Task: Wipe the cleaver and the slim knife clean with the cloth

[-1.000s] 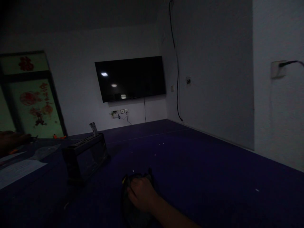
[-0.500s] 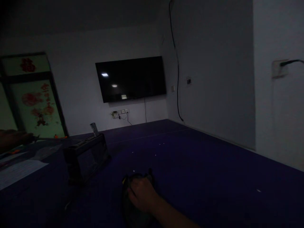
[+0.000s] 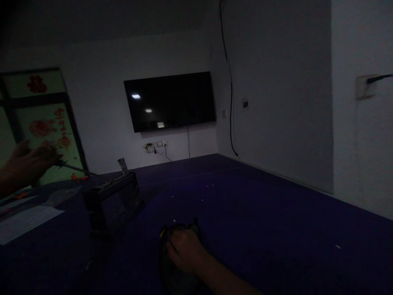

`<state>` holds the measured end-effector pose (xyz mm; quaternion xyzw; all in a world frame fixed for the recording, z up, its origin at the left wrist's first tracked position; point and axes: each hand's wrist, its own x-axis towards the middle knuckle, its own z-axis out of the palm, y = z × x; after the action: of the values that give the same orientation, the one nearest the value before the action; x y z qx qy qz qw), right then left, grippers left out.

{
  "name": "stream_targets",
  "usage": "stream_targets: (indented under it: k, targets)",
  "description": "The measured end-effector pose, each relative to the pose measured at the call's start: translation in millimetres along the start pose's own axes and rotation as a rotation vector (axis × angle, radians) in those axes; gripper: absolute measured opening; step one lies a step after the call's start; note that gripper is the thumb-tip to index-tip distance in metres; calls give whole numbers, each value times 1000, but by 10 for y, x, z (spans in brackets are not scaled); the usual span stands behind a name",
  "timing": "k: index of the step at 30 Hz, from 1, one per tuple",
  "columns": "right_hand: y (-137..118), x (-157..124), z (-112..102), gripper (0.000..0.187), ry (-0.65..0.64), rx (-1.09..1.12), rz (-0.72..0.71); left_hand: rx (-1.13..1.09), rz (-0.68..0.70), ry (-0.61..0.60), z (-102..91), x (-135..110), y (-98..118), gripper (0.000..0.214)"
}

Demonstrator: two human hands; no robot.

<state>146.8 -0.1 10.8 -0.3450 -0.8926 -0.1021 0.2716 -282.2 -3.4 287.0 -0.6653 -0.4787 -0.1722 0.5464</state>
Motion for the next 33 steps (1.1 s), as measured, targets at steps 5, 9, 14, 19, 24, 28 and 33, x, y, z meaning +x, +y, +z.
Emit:
stream_targets:
  k: [5,9,14,19,24,28,33]
  targets:
    - [-8,-9,-10,22,-8,10,1,160,28,33,213,366,120,38]
    - [0,-11,-6,23,-33,23,10,126,79,62,441,746,190,28]
    - [21,-14,37,22,-56,5,39,103,242,-19,657,1055,444,22]
    - [27,-21,51,22,-47,35,43,60,343,-133,841,920,781,20]
    - [24,-17,55,22,-44,25,42,30,349,-168,918,571,957,18]
    - [23,-15,58,23,-38,25,46,-15,313,-193,908,456,1004,22]
    - [27,-13,56,23,-45,41,44,-61,256,-266,944,449,1029,26]
